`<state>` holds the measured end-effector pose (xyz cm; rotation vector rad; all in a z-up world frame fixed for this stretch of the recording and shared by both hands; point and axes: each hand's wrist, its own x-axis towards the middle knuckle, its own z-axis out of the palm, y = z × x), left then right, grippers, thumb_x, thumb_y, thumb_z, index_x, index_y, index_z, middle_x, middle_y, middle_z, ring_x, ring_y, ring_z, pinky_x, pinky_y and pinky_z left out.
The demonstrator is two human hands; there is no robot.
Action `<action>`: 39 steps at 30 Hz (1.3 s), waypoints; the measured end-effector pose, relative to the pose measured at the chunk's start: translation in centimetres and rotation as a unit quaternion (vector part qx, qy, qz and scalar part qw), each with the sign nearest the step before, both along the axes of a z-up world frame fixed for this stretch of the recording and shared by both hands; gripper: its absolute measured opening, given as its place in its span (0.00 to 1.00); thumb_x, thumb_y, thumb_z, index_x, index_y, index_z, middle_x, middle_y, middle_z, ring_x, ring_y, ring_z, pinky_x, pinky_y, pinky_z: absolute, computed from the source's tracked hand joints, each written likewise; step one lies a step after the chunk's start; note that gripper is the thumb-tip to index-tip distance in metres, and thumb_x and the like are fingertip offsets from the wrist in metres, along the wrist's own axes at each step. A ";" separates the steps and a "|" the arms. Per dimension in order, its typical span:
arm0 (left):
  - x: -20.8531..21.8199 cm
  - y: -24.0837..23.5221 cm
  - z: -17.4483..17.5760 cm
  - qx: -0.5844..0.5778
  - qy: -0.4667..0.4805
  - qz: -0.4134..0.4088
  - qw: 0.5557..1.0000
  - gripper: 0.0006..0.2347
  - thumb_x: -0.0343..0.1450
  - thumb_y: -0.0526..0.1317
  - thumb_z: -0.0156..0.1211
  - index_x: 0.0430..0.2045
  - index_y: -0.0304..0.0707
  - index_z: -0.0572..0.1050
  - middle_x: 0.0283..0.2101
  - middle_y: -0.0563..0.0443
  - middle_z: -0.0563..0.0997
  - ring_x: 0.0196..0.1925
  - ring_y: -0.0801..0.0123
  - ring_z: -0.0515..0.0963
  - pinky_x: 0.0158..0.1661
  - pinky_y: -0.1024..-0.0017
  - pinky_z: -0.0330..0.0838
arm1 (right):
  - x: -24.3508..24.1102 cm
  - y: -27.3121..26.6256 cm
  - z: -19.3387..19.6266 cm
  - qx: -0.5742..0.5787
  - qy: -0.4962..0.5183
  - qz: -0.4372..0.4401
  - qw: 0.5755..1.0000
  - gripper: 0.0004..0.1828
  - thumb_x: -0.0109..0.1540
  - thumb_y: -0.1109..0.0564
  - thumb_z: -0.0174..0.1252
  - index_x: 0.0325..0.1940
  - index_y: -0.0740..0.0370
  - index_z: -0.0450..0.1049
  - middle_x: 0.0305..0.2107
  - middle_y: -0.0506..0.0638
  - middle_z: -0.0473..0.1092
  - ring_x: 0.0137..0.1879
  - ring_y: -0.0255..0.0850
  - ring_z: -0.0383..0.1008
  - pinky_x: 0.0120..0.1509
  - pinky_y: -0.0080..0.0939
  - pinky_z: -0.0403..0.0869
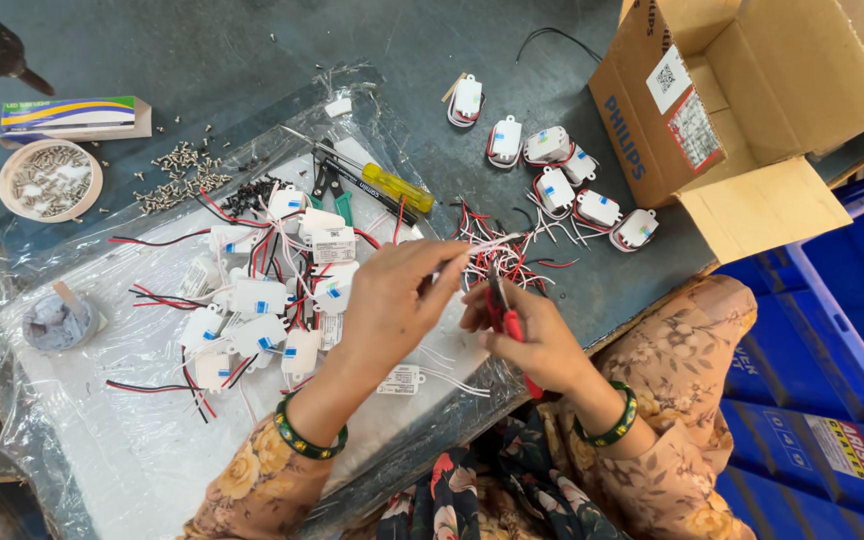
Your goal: The person sits at a workbench and repeatedly picks up small white electronic modules, uses red-handled pliers to cut the attached wires, and places the trimmed modules aside. The process is repeated for multiple units throughout the clip.
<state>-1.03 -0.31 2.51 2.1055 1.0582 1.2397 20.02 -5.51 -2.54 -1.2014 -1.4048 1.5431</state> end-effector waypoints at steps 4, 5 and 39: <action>0.5 -0.3 -0.4 0.011 0.037 -0.015 0.999 0.06 0.72 0.37 0.64 0.40 0.38 0.82 0.30 0.51 0.82 0.27 0.61 0.78 0.34 0.63 0.69 | -0.5 0.0 0.6 0.031 -0.043 -0.001 0.999 0.23 0.56 0.64 0.58 0.56 0.68 0.70 0.41 0.52 0.76 0.47 0.36 0.75 0.53 0.39 0.75; 0.5 -0.4 -0.5 0.020 0.035 -0.017 0.999 0.06 0.72 0.37 0.64 0.40 0.38 0.81 0.31 0.51 0.82 0.28 0.61 0.78 0.36 0.63 0.69 | -0.5 0.0 0.7 0.043 -0.058 -0.005 0.997 0.23 0.56 0.64 0.58 0.56 0.69 0.70 0.41 0.52 0.77 0.47 0.36 0.76 0.55 0.39 0.75; -3.1 1.8 -0.1 -0.314 -0.126 -0.054 0.940 0.09 0.76 0.39 0.54 0.46 0.39 0.78 0.28 0.51 0.84 0.21 0.81 0.75 0.22 0.77 0.69 | 5.3 -0.2 -0.6 -0.035 0.123 -0.069 0.989 0.16 0.60 0.60 0.61 0.50 0.69 0.71 0.35 0.53 0.75 0.43 0.41 0.76 0.48 0.42 0.73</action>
